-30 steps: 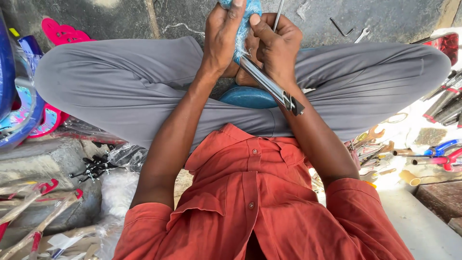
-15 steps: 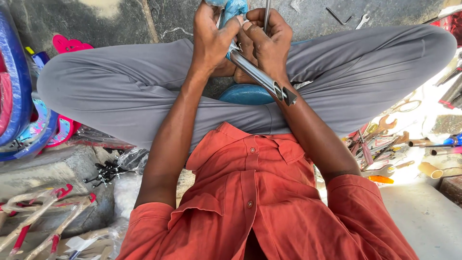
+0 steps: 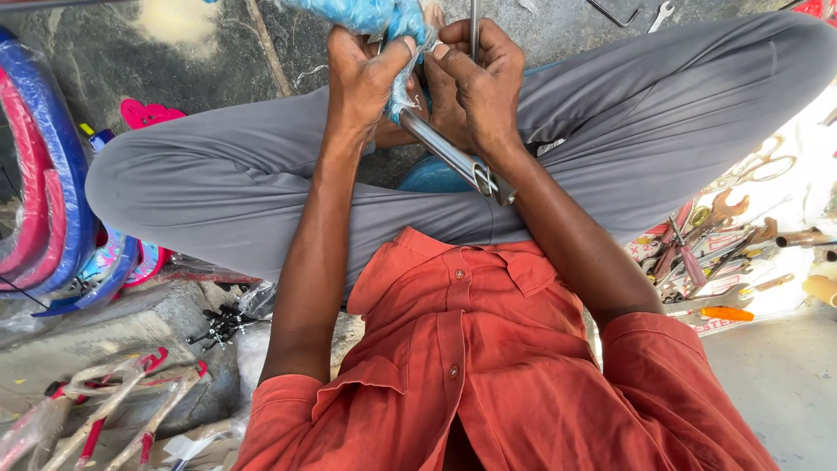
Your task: The person is assembling or repairing a bicycle handlebar, including installing brake levers and grips.
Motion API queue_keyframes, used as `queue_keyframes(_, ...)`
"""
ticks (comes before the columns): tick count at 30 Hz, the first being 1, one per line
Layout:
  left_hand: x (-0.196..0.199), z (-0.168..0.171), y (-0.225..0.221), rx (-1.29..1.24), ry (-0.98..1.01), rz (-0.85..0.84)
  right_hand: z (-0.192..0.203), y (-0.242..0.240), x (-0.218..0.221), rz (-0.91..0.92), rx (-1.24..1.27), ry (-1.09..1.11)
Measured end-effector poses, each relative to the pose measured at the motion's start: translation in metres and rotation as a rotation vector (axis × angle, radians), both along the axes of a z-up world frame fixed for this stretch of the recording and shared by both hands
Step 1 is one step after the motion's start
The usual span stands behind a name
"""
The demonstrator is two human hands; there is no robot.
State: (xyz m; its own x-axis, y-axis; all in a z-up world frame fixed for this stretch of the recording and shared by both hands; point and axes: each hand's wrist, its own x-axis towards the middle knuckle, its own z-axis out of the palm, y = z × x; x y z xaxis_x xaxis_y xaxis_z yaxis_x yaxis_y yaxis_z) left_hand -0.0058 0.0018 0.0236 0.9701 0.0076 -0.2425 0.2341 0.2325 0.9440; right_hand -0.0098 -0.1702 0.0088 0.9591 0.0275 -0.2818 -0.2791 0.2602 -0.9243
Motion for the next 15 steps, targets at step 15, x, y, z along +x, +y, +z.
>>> queue_keyframes(15, -0.006, 0.001, -0.007, -0.007, -0.063, 0.004, 0.028, -0.006, 0.02, 0.09, 0.12, 0.115)
